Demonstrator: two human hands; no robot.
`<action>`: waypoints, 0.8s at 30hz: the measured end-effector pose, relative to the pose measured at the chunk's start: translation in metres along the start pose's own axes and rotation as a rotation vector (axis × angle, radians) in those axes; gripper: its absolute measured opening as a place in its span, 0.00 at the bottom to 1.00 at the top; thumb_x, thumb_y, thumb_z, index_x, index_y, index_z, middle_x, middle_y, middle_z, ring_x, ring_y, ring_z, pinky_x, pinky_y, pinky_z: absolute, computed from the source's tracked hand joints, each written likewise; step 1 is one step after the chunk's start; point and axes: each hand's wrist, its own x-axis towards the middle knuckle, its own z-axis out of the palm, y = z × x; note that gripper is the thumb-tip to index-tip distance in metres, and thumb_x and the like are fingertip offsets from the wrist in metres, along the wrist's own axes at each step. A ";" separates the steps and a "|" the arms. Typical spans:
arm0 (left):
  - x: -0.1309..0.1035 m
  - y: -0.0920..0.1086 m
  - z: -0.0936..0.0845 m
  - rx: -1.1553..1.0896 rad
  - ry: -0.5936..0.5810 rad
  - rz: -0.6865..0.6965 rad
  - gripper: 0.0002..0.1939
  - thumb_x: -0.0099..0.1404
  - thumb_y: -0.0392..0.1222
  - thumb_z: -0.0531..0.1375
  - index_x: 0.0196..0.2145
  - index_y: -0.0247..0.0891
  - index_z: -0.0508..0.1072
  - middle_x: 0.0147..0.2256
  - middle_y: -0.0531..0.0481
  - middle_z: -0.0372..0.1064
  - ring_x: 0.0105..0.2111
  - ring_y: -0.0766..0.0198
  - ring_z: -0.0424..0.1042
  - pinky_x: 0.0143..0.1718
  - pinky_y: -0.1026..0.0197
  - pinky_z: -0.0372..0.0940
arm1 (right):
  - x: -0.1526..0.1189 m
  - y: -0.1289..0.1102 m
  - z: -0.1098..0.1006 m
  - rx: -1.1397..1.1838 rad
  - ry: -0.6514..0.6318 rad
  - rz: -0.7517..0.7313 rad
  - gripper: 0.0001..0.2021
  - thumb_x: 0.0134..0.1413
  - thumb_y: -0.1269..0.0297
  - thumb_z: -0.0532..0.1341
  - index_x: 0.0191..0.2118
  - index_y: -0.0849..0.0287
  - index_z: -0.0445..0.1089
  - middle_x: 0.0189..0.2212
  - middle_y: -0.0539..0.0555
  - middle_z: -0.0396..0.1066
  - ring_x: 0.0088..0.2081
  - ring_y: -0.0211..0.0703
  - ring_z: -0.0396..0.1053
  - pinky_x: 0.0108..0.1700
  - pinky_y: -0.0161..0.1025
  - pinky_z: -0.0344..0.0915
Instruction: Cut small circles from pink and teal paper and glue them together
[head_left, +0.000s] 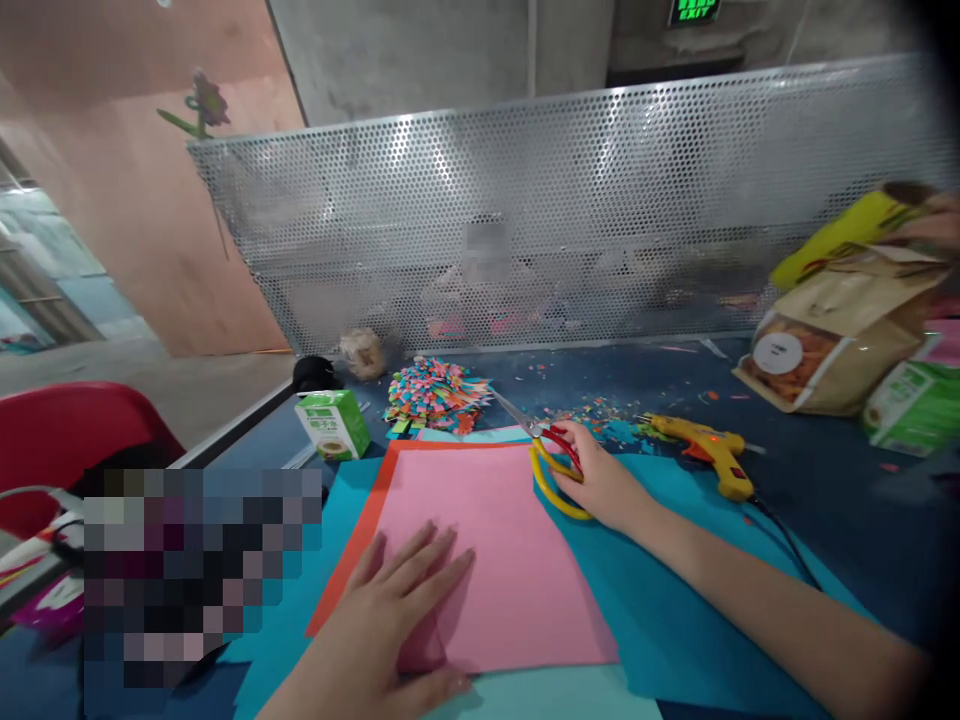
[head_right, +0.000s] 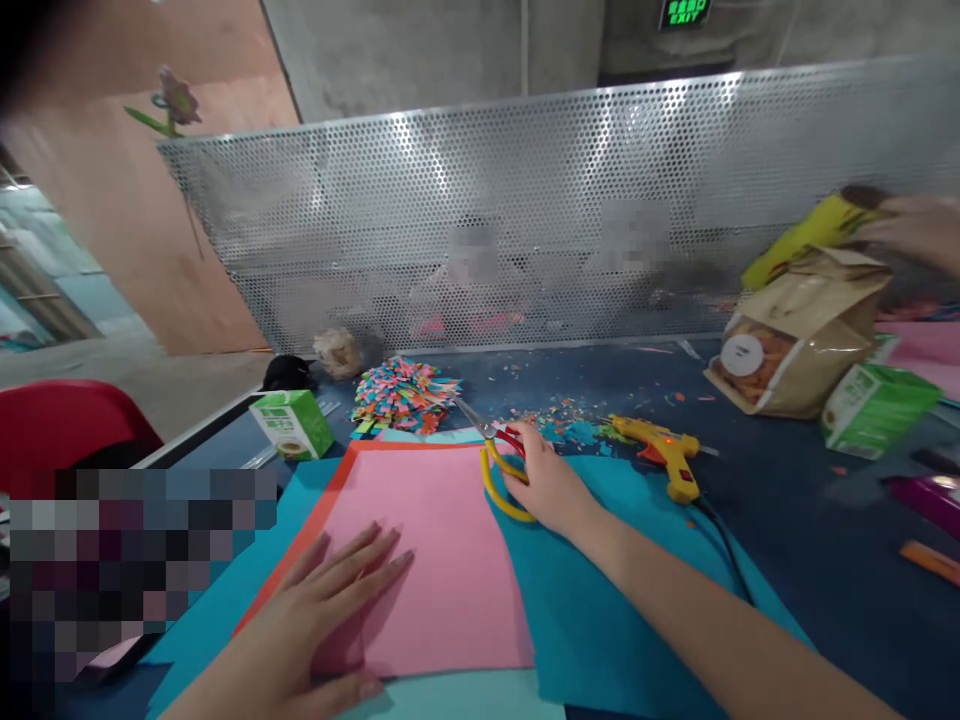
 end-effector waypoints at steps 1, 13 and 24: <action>0.000 0.000 0.002 0.026 0.030 -0.003 0.38 0.62 0.66 0.52 0.66 0.56 0.47 0.67 0.50 0.43 0.66 0.46 0.45 0.62 0.31 0.43 | -0.001 0.001 -0.001 0.015 -0.002 -0.002 0.20 0.61 0.62 0.61 0.58 0.57 0.62 0.54 0.58 0.65 0.51 0.54 0.68 0.49 0.56 0.67; -0.001 0.000 0.007 0.207 0.203 0.094 0.28 0.67 0.53 0.53 0.62 0.45 0.61 0.63 0.49 0.54 0.63 0.49 0.55 0.62 0.39 0.52 | -0.029 0.028 -0.034 0.044 -0.070 0.050 0.25 0.54 0.64 0.60 0.57 0.52 0.54 0.51 0.60 0.67 0.51 0.56 0.70 0.50 0.53 0.68; 0.021 -0.020 -0.049 0.025 0.080 0.202 0.22 0.67 0.32 0.49 0.54 0.46 0.71 0.54 0.49 0.72 0.55 0.58 0.69 0.53 0.57 0.65 | -0.033 0.040 -0.035 0.189 -0.017 -0.027 0.23 0.55 0.59 0.61 0.55 0.49 0.55 0.53 0.59 0.66 0.57 0.55 0.64 0.57 0.54 0.63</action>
